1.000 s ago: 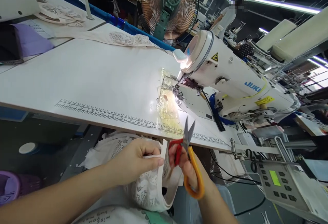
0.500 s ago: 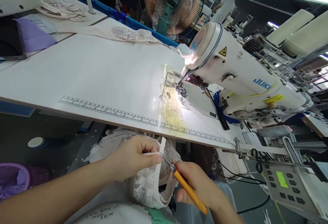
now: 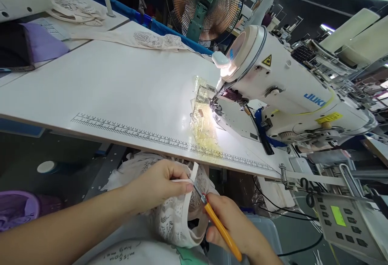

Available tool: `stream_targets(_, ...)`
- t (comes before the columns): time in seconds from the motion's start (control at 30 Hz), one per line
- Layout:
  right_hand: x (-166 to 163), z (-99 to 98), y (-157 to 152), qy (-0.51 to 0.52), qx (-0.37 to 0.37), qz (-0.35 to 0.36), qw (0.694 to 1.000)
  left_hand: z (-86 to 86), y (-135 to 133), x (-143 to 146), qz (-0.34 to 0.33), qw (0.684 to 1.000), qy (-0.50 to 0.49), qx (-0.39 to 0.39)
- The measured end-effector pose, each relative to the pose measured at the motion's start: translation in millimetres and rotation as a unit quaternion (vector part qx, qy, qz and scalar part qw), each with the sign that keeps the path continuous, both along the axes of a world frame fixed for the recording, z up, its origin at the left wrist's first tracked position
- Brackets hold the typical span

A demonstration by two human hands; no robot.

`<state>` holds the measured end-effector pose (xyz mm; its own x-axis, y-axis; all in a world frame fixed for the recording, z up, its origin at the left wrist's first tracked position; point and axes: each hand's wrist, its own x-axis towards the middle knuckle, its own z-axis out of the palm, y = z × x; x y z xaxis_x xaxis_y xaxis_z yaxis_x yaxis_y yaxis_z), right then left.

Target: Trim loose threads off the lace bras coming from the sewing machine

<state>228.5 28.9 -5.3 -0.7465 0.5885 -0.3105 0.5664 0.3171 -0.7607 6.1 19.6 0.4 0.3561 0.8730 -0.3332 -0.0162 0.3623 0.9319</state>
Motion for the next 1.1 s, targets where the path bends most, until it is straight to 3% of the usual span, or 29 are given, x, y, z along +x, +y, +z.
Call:
stream_targets(0.57, -1.5, 2.0, -1.7, 0.014, -0.01, -0.007, 1.0, 0.0, 3.3, 0.5, -0.009, 1.0, -0.001, -0.013)
stream_targets(0.93, 2.1, -25.1, -8.2, 0.031, -0.044, -0.075, 0.996, -3.4, 1.9, -0.3, -0.023, 1.0, 0.007, -0.011)
stream_targets(1.1, -1.2, -27.1, -8.4, 0.087, 0.003, -0.115, 0.99, -1.1, 1.8, -1.1, -0.012, 1.0, 0.029, -0.005)
